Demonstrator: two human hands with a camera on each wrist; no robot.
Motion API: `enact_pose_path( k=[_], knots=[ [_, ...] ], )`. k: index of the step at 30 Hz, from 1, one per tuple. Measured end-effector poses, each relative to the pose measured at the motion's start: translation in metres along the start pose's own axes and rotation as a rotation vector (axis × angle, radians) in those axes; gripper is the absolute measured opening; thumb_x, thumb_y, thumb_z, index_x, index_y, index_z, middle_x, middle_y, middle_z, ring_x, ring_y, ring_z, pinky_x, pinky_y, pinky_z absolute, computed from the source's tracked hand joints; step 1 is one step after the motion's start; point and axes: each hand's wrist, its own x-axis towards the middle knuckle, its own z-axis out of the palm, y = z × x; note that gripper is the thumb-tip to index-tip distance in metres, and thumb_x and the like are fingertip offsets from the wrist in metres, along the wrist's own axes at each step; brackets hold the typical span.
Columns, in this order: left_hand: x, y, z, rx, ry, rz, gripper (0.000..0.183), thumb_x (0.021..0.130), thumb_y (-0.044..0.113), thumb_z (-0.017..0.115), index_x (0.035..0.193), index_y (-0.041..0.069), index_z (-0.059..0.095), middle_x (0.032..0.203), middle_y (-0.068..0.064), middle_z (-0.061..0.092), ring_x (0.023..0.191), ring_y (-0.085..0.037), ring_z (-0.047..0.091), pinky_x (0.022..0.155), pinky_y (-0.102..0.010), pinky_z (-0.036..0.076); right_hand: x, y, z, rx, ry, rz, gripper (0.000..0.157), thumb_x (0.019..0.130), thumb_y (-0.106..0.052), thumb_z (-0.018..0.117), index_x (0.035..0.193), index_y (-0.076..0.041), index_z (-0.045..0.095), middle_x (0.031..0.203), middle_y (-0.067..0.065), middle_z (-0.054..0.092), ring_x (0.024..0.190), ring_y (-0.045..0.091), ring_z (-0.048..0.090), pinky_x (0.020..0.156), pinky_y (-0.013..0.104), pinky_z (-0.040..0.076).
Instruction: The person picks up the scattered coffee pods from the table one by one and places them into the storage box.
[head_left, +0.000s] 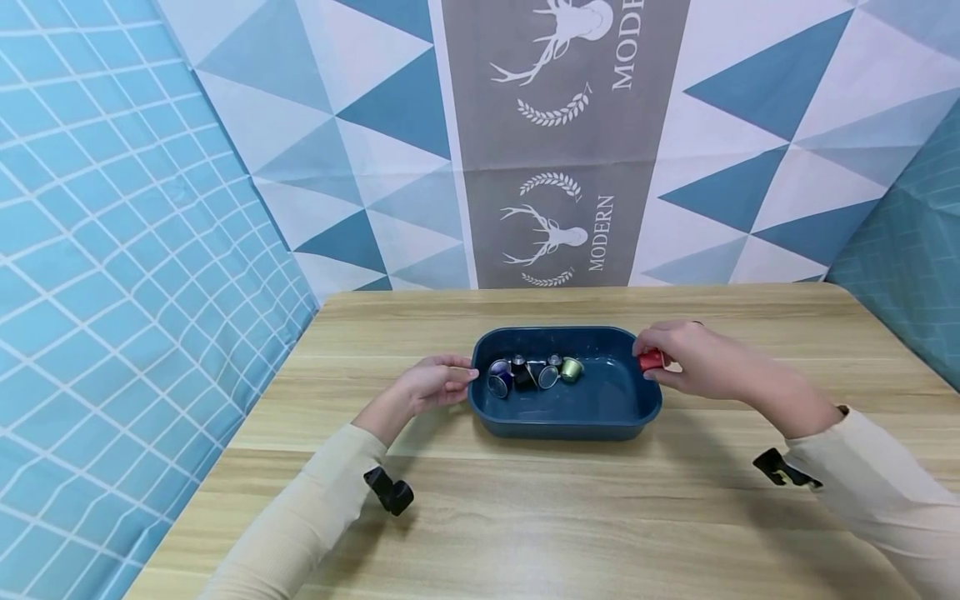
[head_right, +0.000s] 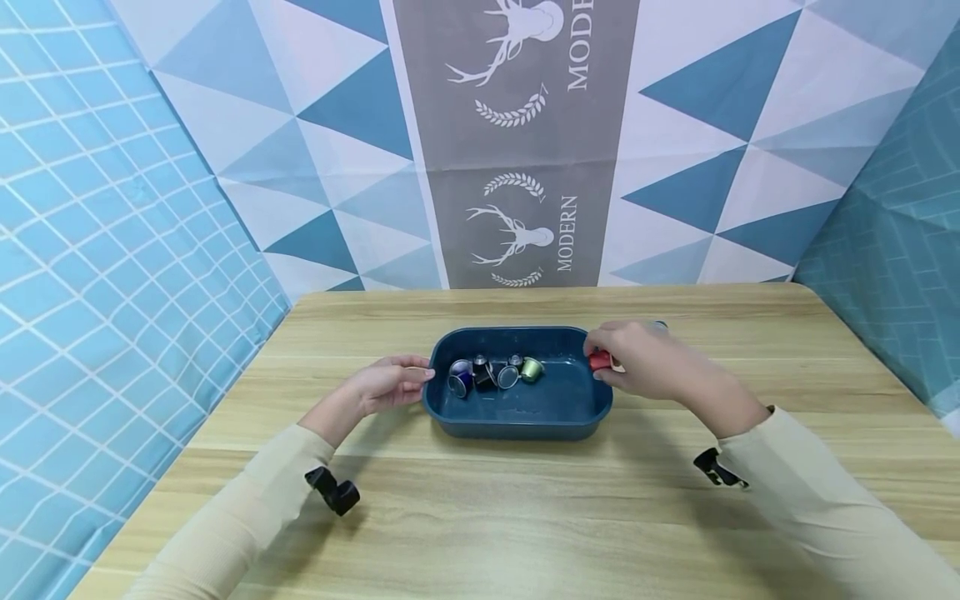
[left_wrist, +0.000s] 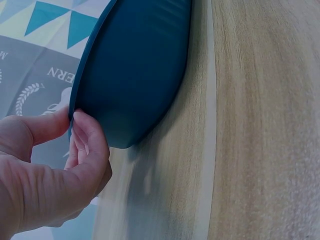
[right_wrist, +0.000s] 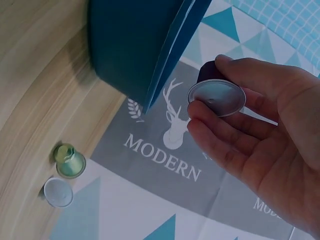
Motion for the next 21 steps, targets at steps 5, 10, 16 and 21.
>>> enact_pose_path(
  k=[5, 10, 16, 21],
  knots=[
    [0.0, -0.001, 0.0, 0.005, 0.008, -0.001, 0.032, 0.095, 0.004, 0.055, 0.125, 0.0, 0.044, 0.063, 0.006, 0.046, 0.055, -0.003, 0.04, 0.062, -0.018, 0.048, 0.005, -0.004, 0.002, -0.006, -0.005, -0.018, 0.022, 0.077, -0.006, 0.079, 0.094, -0.008, 0.066, 0.084, -0.002, 0.061, 0.072, 0.007, 0.053, 0.063, 0.021, 0.051],
    [0.0, -0.001, 0.0, 0.005, 0.005, -0.001, 0.03, 0.095, 0.003, 0.054, 0.124, 0.0, 0.045, 0.063, 0.006, 0.046, 0.055, -0.003, 0.04, 0.062, -0.017, 0.048, 0.011, -0.011, 0.001, -0.005, -0.041, -0.016, 0.022, 0.078, -0.008, 0.078, 0.096, -0.009, 0.066, 0.086, -0.002, 0.062, 0.073, 0.006, 0.053, 0.064, 0.021, 0.051],
    [-0.001, -0.001, 0.0, -0.002, -0.005, 0.005, 0.028, 0.095, 0.003, 0.054, 0.122, 0.001, 0.044, 0.062, 0.006, 0.044, 0.054, -0.003, 0.038, 0.062, -0.017, 0.047, 0.022, -0.019, 0.0, -0.02, -0.087, -0.028, 0.023, 0.078, -0.011, 0.079, 0.097, -0.011, 0.065, 0.088, 0.0, 0.063, 0.073, 0.007, 0.052, 0.064, 0.021, 0.051],
    [-0.002, -0.001, 0.0, -0.004, -0.011, 0.012, 0.03, 0.096, 0.003, 0.053, 0.124, 0.001, 0.043, 0.063, 0.006, 0.042, 0.054, -0.003, 0.036, 0.062, -0.018, 0.046, 0.029, -0.025, -0.002, 0.001, -0.122, -0.035, 0.022, 0.079, -0.01, 0.078, 0.096, -0.011, 0.064, 0.089, 0.002, 0.063, 0.075, 0.009, 0.052, 0.065, 0.021, 0.051]
  ],
)
